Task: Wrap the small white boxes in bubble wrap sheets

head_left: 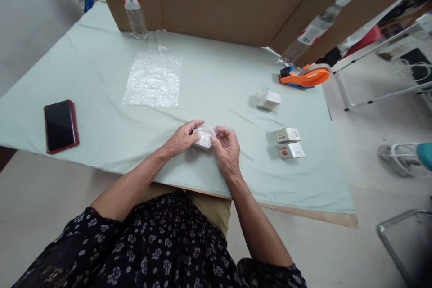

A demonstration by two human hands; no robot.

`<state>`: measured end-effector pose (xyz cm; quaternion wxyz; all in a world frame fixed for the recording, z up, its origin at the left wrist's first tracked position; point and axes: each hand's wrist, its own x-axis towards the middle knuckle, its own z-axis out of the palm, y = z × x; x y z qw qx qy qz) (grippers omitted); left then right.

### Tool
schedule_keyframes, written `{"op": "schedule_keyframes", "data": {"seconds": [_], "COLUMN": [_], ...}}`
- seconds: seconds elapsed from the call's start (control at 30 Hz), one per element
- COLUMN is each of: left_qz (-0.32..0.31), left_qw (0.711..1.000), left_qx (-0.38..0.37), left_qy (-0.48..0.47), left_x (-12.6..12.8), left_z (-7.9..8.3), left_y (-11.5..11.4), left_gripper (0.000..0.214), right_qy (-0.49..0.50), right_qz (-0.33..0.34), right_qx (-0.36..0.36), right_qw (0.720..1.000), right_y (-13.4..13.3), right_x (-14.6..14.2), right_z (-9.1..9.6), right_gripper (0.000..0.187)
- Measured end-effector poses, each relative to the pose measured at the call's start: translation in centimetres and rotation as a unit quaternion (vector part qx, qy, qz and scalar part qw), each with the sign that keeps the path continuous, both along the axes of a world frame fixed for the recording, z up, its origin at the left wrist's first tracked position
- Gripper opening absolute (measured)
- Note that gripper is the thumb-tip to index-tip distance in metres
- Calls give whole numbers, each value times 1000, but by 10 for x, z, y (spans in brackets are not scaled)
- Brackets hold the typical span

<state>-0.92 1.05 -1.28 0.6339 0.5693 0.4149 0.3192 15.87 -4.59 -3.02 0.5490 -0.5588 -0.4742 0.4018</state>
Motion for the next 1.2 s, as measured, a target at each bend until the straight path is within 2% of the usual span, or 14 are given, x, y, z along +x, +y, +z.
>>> {"op": "schedule_keyframes", "data": {"seconds": [0.1,0.17,0.4,0.6,0.7,0.9,1.2], "left_qz": [-9,-16,-50,-63,-51,-22,-20], "left_qw": [1000,1000,999,998,998,999,996], "left_qx": [1,0,-12,3,-4,-34,-66], "left_qy": [-8,-14,-6,28,20,-6,-62], "left_x": [0,1,1,2,3,8,9], "left_z": [-1,-1,2,9,7,3,1], "left_y": [0,1,3,4,2,-3,-1], "left_gripper": [66,67,73,73,74,75,75], "right_qy": [-67,-95,-113,-110,-83,-5,-89], "right_qz": [16,26,63,5,10,-13,-13], "right_qx": [15,18,21,35,36,12,17], "right_qw": [998,995,991,993,996,1000,996], "right_y": [1,3,12,13,15,14,15], "right_x": [2,3,6,1,-1,-3,-2], "right_z": [4,6,5,2,1,-2,1], "right_gripper": [32,33,36,25,20,25,24]}}
